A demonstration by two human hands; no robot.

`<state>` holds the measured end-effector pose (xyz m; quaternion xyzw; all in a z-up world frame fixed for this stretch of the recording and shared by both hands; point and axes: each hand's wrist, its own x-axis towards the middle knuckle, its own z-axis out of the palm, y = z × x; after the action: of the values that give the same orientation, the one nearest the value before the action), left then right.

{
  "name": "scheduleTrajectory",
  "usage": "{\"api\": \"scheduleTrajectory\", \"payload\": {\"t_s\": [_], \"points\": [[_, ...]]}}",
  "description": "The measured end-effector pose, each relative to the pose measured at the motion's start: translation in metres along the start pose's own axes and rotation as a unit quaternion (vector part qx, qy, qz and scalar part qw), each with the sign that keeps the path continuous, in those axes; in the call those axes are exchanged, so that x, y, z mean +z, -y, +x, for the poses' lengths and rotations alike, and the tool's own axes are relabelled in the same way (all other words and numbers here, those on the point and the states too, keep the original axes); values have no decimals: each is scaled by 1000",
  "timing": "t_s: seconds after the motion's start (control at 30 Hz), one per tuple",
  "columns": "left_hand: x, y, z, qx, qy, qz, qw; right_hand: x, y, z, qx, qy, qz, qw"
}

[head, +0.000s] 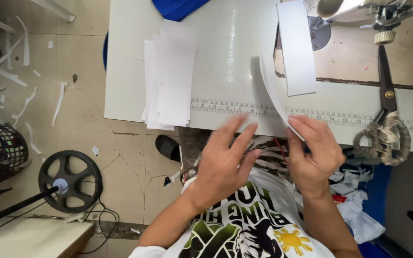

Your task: The person uses scissors to cut a large sheet of white paper into several narrow strips. After cutting, they fold each strip in half lengthwise and place them on the table.

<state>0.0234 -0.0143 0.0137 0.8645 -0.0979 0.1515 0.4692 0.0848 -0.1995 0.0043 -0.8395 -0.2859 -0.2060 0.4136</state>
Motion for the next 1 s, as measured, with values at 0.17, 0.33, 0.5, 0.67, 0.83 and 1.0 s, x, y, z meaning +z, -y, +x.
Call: {"api": "scheduleTrajectory", "payload": {"t_s": [0.17, 0.33, 0.5, 0.67, 0.83, 1.0], "points": [[10, 41, 8, -51, 75, 323, 942, -2, -35, -24, 10, -91, -9, 996], [5, 12, 40, -67, 335, 343, 875, -10, -32, -23, 77, -167, -7, 983], [46, -10, -7, 169, 326, -44, 929, -17, -21, -13, 203, -191, 93, 956], [23, 2, 17, -118, 57, -355, 926, -6, -7, -23, 345, -147, 469, 800], [21, 26, 5, -166, -104, -279, 940, 21, 22, -35, 371, -51, 472, 798], [-18, 31, 1, -204, -173, -183, 946, -2, 16, -15, 278, 170, 256, 910]]}}
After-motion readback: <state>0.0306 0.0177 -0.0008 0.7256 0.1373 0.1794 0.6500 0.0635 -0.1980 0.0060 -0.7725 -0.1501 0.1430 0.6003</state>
